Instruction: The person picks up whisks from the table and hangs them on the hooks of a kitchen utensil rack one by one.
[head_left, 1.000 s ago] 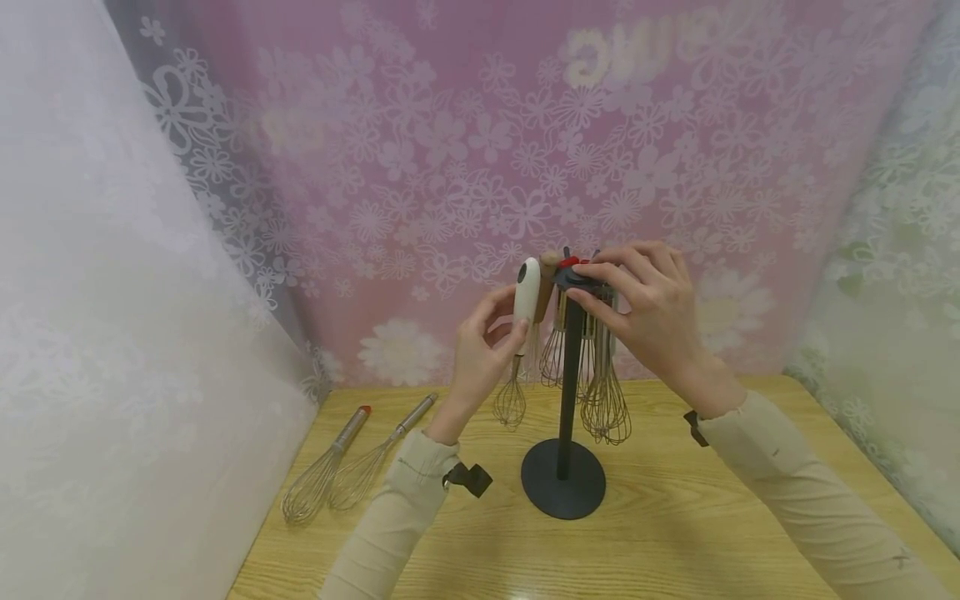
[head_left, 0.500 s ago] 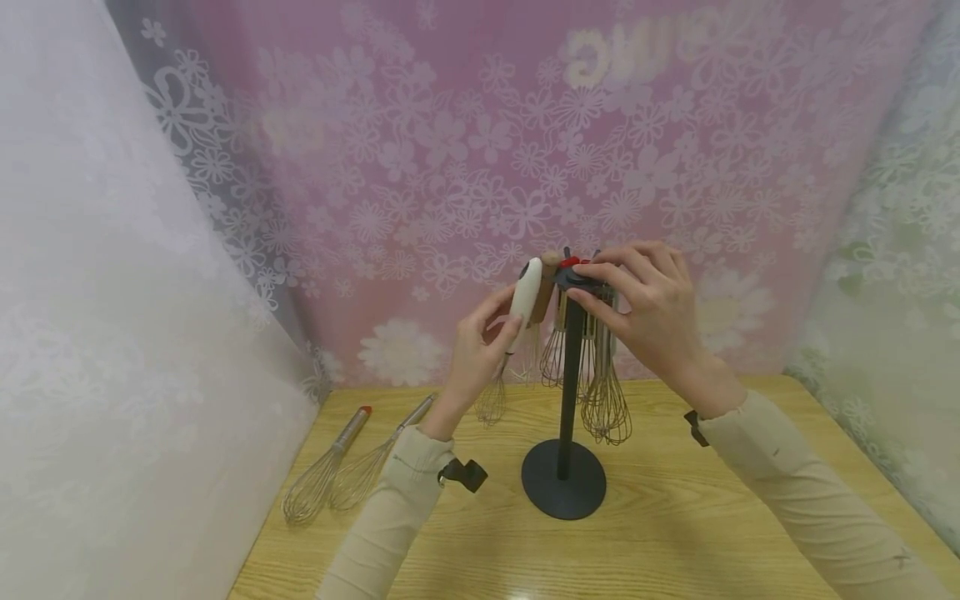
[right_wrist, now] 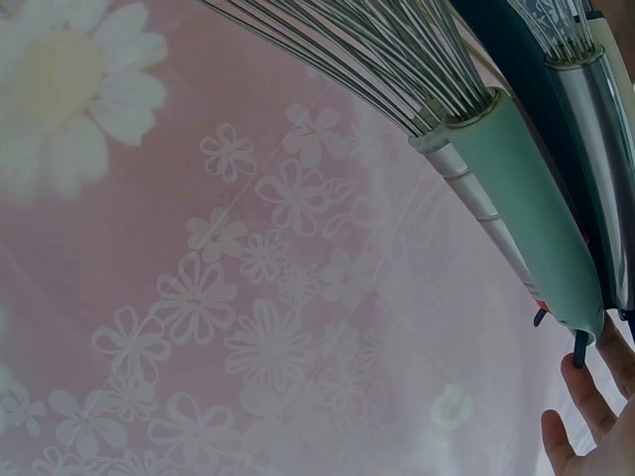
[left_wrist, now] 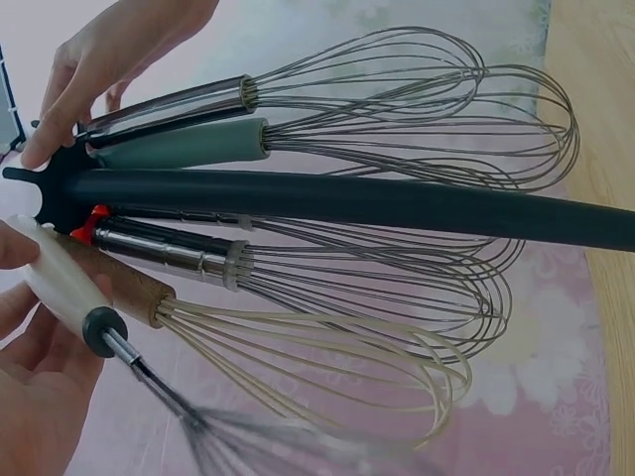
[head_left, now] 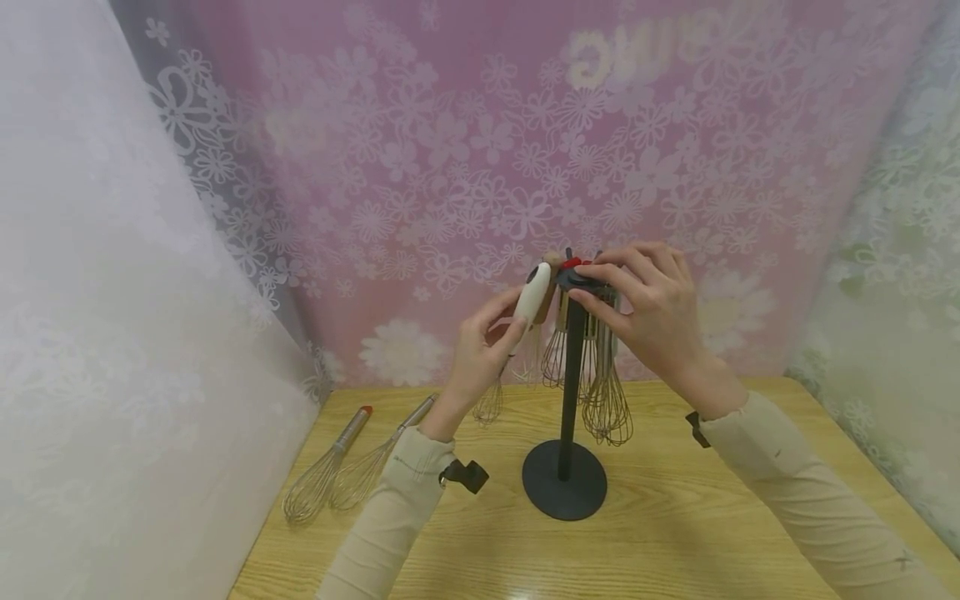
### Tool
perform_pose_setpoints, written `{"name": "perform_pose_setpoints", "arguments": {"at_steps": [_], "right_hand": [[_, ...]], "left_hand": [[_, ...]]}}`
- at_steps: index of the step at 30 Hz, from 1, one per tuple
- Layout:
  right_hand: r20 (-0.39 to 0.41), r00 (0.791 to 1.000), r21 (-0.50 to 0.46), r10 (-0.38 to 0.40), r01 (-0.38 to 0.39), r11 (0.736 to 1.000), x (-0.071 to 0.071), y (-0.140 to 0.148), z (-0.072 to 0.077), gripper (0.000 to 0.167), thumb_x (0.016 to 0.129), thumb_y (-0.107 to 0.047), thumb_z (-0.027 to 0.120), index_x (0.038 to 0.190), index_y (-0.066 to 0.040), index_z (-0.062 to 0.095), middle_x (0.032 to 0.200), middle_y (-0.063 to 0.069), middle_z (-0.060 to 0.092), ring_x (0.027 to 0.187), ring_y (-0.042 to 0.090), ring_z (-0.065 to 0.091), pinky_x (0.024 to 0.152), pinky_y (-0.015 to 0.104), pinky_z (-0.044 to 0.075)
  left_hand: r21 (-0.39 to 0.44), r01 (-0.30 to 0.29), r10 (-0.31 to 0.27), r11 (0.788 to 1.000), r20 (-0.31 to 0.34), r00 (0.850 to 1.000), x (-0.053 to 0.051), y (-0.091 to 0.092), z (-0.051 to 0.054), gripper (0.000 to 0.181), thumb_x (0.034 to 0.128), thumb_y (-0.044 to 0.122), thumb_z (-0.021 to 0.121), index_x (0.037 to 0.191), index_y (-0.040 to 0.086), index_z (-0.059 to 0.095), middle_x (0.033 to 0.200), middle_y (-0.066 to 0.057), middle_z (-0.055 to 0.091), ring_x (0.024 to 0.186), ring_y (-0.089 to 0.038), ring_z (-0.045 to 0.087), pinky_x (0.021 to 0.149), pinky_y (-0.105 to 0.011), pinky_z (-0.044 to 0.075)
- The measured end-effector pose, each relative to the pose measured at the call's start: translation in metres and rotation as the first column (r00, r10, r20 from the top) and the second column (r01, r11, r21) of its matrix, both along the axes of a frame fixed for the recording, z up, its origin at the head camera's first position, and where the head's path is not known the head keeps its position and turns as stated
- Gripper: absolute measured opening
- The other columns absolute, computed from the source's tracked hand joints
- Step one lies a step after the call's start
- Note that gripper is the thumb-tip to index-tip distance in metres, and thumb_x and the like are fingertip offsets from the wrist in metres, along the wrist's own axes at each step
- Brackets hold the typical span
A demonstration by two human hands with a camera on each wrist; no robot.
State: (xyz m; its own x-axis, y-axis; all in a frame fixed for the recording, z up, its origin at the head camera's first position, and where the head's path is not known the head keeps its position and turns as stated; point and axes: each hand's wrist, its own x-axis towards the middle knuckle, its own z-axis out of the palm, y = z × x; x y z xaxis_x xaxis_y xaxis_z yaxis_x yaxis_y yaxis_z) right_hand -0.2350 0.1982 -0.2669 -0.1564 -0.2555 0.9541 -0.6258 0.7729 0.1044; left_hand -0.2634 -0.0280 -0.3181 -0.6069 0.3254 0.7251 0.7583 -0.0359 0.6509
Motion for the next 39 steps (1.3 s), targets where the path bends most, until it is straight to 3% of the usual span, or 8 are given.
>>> {"name": "perform_pose_setpoints", "arguments": {"at_steps": [6,13,20,30,37,39], "right_hand": [[0.000,1.000,0.000,0.001,-0.001,1.000,0.001,0.000,0.001,0.051,0.098,-0.055,0.059,0.103,-0.009,0.080,0.095,0.014,0.071,0.094,0.038,0.056,0.085,0.057,0.042],[0.004,1.000,0.005,-0.003,0.003,1.000,0.001,0.000,0.001,0.051,0.098,-0.055,0.059,0.104,-0.010,0.080,0.096,0.013,0.071,0.095,0.038,0.056,0.085,0.057,0.042],[0.003,1.000,0.006,0.000,0.000,1.000,0.001,0.000,0.001,0.050,0.098,-0.055,0.059,0.105,-0.010,0.080,0.096,0.013,0.071,0.095,0.038,0.057,0.085,0.057,0.042],[0.005,0.999,0.069,-0.049,0.049,0.996,0.001,0.004,0.000,0.048,0.099,-0.051,0.061,0.107,-0.008,0.079,0.098,0.015,0.070,0.094,0.039,0.057,0.084,0.056,0.043],[0.000,0.998,0.079,-0.059,0.059,0.995,0.000,0.004,0.000,0.047,0.098,-0.050,0.062,0.106,-0.007,0.079,0.098,0.016,0.070,0.094,0.040,0.057,0.084,0.056,0.043],[-0.002,0.998,0.077,-0.062,0.062,0.995,0.000,0.004,0.001,0.048,0.098,-0.051,0.062,0.106,-0.007,0.079,0.097,0.016,0.070,0.094,0.040,0.057,0.085,0.056,0.043]], "left_hand": [[-0.026,0.011,-0.010,1.000,0.016,1.000,0.001,0.003,-0.002,0.042,0.1004,0.001,0.060,0.142,-0.004,0.054,0.131,-0.023,0.062,0.112,-0.035,0.065,0.095,-0.049,0.057],[0.007,0.017,-0.017,1.000,0.043,0.999,0.003,0.008,-0.007,0.042,0.0997,0.000,0.061,0.140,-0.004,0.054,0.129,-0.025,0.062,0.113,-0.038,0.065,0.096,-0.047,0.057],[0.052,0.029,-0.033,0.998,0.067,0.997,0.006,0.013,-0.007,0.041,0.0989,-0.005,0.059,0.138,-0.008,0.049,0.132,-0.030,0.057,0.116,-0.044,0.061,0.098,-0.055,0.054],[0.056,-0.054,0.054,0.997,0.010,0.999,0.033,0.013,0.014,0.037,0.0953,-0.009,0.061,0.131,-0.013,0.054,0.125,-0.031,0.060,0.114,-0.044,0.061,0.094,-0.053,0.056],[0.076,-0.078,0.081,0.994,-0.029,0.996,0.004,0.015,-0.013,0.039,0.0970,0.003,0.066,0.135,0.000,0.058,0.125,-0.017,0.065,0.112,-0.027,0.065,0.093,-0.037,0.058],[0.076,-0.081,0.083,0.994,-0.028,0.996,0.003,0.014,-0.013,0.038,0.0969,0.004,0.066,0.134,0.000,0.059,0.125,-0.017,0.065,0.112,-0.027,0.065,0.093,-0.039,0.059]]}}
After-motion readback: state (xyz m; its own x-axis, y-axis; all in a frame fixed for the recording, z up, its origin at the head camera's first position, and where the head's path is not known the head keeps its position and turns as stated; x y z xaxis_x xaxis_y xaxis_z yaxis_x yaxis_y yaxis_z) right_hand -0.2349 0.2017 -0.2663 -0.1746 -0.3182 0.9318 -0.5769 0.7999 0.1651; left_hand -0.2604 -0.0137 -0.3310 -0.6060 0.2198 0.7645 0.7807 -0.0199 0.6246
